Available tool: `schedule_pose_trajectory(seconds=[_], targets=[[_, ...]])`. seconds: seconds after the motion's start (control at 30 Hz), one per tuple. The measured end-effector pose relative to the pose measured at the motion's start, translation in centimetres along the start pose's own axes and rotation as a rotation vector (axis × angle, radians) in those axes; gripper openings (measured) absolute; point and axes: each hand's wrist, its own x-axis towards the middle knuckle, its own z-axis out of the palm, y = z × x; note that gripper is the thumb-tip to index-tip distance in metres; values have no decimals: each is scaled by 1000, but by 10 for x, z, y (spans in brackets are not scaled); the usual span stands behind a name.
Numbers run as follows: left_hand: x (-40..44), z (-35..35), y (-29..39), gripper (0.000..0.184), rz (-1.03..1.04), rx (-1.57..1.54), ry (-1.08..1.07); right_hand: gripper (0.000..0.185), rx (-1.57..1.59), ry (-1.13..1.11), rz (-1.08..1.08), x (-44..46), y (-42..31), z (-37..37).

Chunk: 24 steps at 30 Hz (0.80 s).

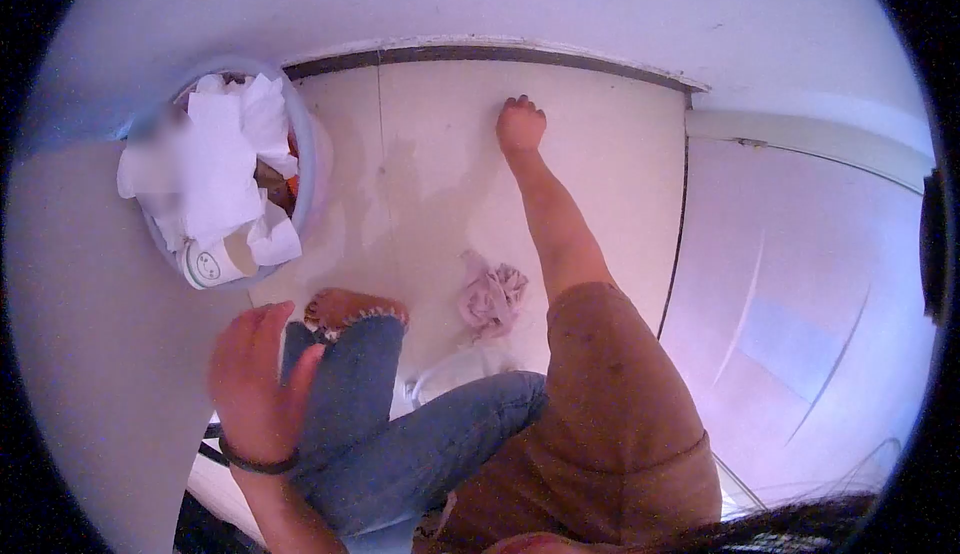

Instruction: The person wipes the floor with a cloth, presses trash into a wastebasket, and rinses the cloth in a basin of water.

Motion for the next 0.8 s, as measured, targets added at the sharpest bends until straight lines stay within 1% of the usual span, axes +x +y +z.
schedule_pose_trajectory(seconds=[0.1,0.2,0.3,0.37,0.4,0.47,0.6,0.67,0.7,0.8], targets=[[0,1,-2,47,11,-2,-17,12,-27,71,-141,4,3,-13],[1,-3,0,47,8,-25,-35,14,159,12,64,19,16,9],[6,-5,2,47,6,-36,-39,15,452,57,380,36,29,4],[5,-4,0,47,21,-40,-33,16,448,2,463,53,38,10],[5,-5,0,47,-8,-54,-66,17,449,-25,504,59,39,14],[6,-8,-1,45,-72,-77,-131,18,331,-79,474,64,32,12],[6,-8,0,46,-100,-65,-139,20,147,-138,436,73,13,6],[7,-10,-1,47,-102,-77,-138,21,68,-163,324,76,7,-3],[7,-10,-1,47,-70,-71,-122,21,32,-174,267,76,3,-7],[7,-8,-3,48,4,-53,-73,21,29,-192,97,76,6,-19]])
